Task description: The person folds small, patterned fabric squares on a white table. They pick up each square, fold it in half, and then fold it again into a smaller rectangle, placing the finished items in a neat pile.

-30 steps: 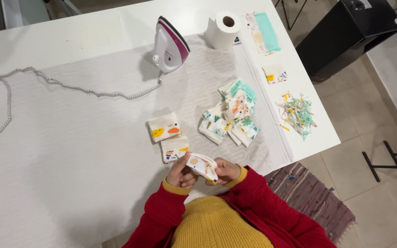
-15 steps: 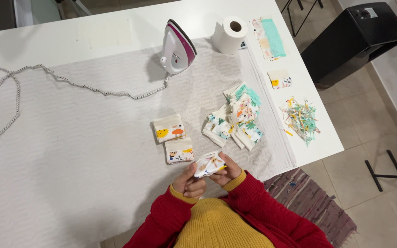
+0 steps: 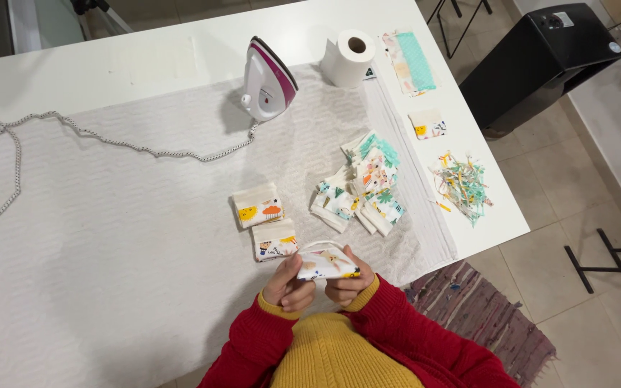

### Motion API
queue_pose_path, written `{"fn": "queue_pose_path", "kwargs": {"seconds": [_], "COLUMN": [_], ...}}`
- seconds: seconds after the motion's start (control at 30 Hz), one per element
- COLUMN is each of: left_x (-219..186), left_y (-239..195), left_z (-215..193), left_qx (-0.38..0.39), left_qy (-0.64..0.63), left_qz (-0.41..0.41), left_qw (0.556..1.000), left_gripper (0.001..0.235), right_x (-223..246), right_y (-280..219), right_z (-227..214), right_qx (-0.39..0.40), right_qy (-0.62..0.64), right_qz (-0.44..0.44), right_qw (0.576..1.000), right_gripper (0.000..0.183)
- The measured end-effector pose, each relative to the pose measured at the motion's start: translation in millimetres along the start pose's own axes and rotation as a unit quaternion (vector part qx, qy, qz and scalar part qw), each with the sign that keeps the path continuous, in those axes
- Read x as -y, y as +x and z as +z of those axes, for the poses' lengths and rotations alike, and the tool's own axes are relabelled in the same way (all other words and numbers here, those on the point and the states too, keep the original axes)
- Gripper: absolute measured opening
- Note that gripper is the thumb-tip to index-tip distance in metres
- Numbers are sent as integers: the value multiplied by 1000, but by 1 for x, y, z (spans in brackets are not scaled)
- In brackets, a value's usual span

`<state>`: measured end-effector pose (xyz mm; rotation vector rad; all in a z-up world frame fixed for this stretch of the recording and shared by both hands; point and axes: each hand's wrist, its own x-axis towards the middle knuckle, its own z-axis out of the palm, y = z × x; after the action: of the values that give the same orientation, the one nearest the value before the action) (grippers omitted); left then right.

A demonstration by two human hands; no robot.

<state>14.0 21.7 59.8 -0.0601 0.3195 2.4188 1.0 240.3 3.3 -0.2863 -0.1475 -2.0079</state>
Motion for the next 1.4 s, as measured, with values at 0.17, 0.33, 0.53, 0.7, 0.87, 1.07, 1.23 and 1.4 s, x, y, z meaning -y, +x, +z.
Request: {"fn": "queue_pose_path", "kwargs": {"seconds": [0.17,0.33,0.53,0.7,0.87,1.07,1.23,1.4], "left_x": [7,10,-6,-12,-14,-22,-16,-27], "left_y": [8,3,2,1,4,-5,0,0], "left_z": [-8,-14,1,11,-5,-2,-31,34], "left_qx": [132,165,70,-146,-119,30,110,-217], "left_qy": [25,12,93,455,506,339,423,499], "left_qz": [37,22,26,142,246,103,181,183], "left_qw": [990,986,993,867,818,935,881,819], "left_gripper": [46,43,31,19,16,13,18,21], "right_x": [12,13,11,15,26,46,42,42], "right_y": [-2,-12,10,10,-13,-31,30,44], "right_z": [-14,-34,20,51,30,-4,71,100], "right_qx": [0,-32,-382,-291,-282,-267,-154,-191], "right_qy": [54,46,-96,-369,-391,-486,-514,-728], "right_qz": [15,5,-30,-11,-10,-18,-50,-61], "right_qw": [998,998,919,883,876,832,843,655], "right_gripper": [78,76,69,59,51,54,59,39]}}
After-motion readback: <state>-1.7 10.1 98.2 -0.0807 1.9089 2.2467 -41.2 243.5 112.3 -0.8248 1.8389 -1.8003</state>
